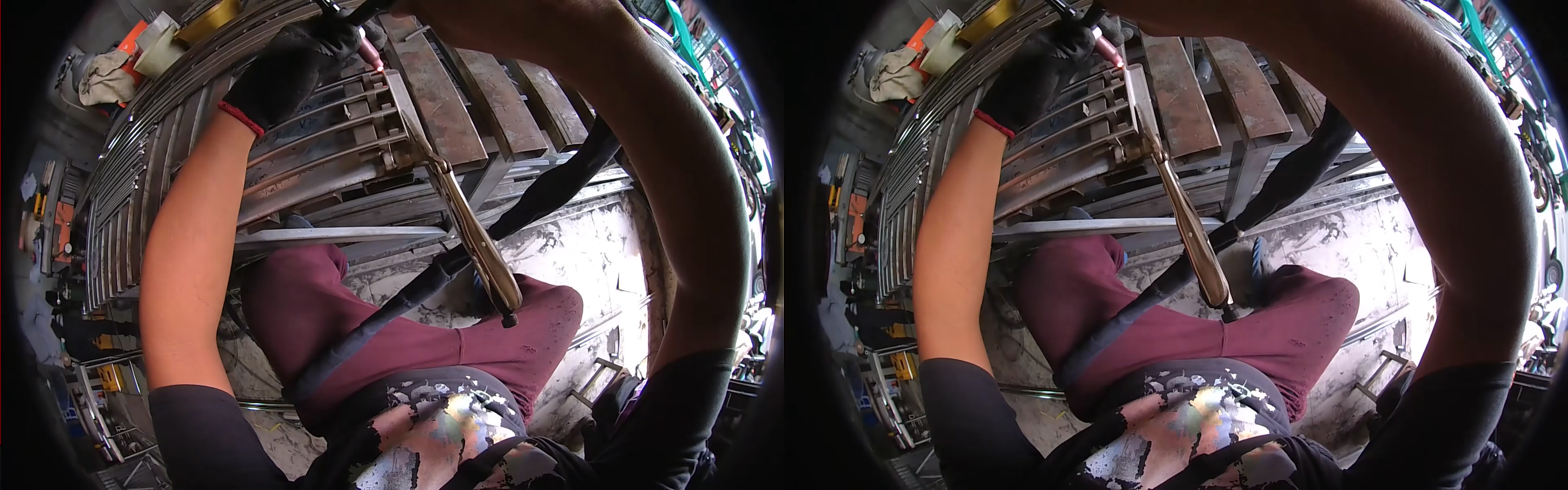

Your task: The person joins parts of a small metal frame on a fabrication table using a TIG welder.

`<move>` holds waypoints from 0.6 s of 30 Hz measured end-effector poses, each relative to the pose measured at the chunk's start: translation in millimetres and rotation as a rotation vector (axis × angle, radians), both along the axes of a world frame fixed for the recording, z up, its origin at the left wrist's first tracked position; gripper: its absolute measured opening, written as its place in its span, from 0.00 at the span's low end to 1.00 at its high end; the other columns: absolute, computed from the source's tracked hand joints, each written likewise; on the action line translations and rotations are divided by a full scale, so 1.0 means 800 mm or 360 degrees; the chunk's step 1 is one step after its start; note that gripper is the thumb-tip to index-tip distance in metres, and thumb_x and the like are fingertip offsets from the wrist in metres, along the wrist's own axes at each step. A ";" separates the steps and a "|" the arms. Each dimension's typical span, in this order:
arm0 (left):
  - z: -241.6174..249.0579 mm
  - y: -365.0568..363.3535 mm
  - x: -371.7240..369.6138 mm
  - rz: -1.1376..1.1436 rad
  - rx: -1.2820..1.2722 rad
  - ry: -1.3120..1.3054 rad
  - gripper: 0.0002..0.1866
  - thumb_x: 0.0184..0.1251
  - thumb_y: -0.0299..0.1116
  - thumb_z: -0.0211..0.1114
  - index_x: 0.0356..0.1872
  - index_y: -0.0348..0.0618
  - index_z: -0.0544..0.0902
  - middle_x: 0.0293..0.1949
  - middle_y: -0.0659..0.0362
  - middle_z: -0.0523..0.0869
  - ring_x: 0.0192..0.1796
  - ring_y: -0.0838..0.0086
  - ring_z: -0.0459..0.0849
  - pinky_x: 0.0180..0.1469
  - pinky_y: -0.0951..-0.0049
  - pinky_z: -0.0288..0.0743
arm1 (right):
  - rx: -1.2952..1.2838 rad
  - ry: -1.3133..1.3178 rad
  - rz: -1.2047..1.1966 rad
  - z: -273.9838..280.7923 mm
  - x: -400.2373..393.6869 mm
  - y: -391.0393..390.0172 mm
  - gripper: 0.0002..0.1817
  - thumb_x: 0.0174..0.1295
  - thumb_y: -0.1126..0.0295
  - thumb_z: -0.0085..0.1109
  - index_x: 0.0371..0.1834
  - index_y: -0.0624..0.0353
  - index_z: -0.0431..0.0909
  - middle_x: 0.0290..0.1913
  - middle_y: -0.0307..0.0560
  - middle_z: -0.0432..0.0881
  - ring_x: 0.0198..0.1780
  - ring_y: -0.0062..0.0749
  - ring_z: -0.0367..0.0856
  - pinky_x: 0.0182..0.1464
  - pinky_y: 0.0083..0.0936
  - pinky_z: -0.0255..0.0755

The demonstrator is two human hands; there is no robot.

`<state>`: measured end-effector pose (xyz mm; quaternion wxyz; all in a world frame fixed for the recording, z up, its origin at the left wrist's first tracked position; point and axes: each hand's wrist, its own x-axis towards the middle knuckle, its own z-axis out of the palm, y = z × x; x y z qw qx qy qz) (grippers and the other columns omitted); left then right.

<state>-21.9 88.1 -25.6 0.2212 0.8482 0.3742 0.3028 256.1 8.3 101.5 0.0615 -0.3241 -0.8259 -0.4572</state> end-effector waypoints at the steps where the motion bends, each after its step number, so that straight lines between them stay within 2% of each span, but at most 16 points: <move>1: 0.001 -0.004 0.001 0.0017 -0.0003 -0.0005 0.24 0.97 0.43 0.51 0.53 0.35 0.92 0.50 0.54 0.95 0.57 0.70 0.90 0.71 0.68 0.78 | -0.0001 0.0001 -0.0009 0.000 0.000 0.000 0.14 0.83 0.70 0.61 0.34 0.57 0.85 0.27 0.42 0.87 0.22 0.21 0.82 0.20 0.26 0.82; 5: 0.001 0.000 -0.003 0.0126 -0.0128 0.0003 0.25 0.97 0.44 0.50 0.53 0.35 0.92 0.50 0.54 0.95 0.57 0.70 0.90 0.71 0.67 0.78 | -0.0050 -0.0030 -0.0124 0.002 -0.005 0.001 0.13 0.83 0.70 0.60 0.35 0.58 0.85 0.27 0.43 0.88 0.23 0.22 0.82 0.20 0.27 0.82; 11: 0.007 -0.006 0.003 -0.0021 -0.0012 -0.0009 0.22 0.96 0.41 0.52 0.55 0.38 0.93 0.52 0.56 0.96 0.58 0.72 0.89 0.72 0.68 0.75 | -0.0053 -0.0003 -0.0129 -0.001 -0.004 -0.002 0.12 0.82 0.72 0.59 0.37 0.60 0.85 0.26 0.44 0.87 0.22 0.21 0.81 0.19 0.26 0.81; 17: 0.013 -0.018 0.015 -0.0102 -0.0237 -0.0210 0.21 0.95 0.41 0.53 0.58 0.38 0.92 0.52 0.56 0.96 0.59 0.72 0.88 0.73 0.67 0.74 | -0.0024 0.0081 -0.0104 -0.016 0.002 -0.009 0.09 0.80 0.75 0.59 0.40 0.62 0.87 0.27 0.47 0.88 0.23 0.24 0.84 0.20 0.26 0.82; 18: 0.012 -0.015 0.014 -0.0097 -0.0173 -0.0164 0.21 0.95 0.41 0.53 0.60 0.38 0.92 0.51 0.56 0.96 0.59 0.72 0.88 0.72 0.66 0.75 | -0.0010 0.0097 -0.0082 -0.018 0.003 -0.008 0.09 0.80 0.75 0.59 0.41 0.62 0.87 0.27 0.48 0.88 0.24 0.24 0.84 0.20 0.26 0.83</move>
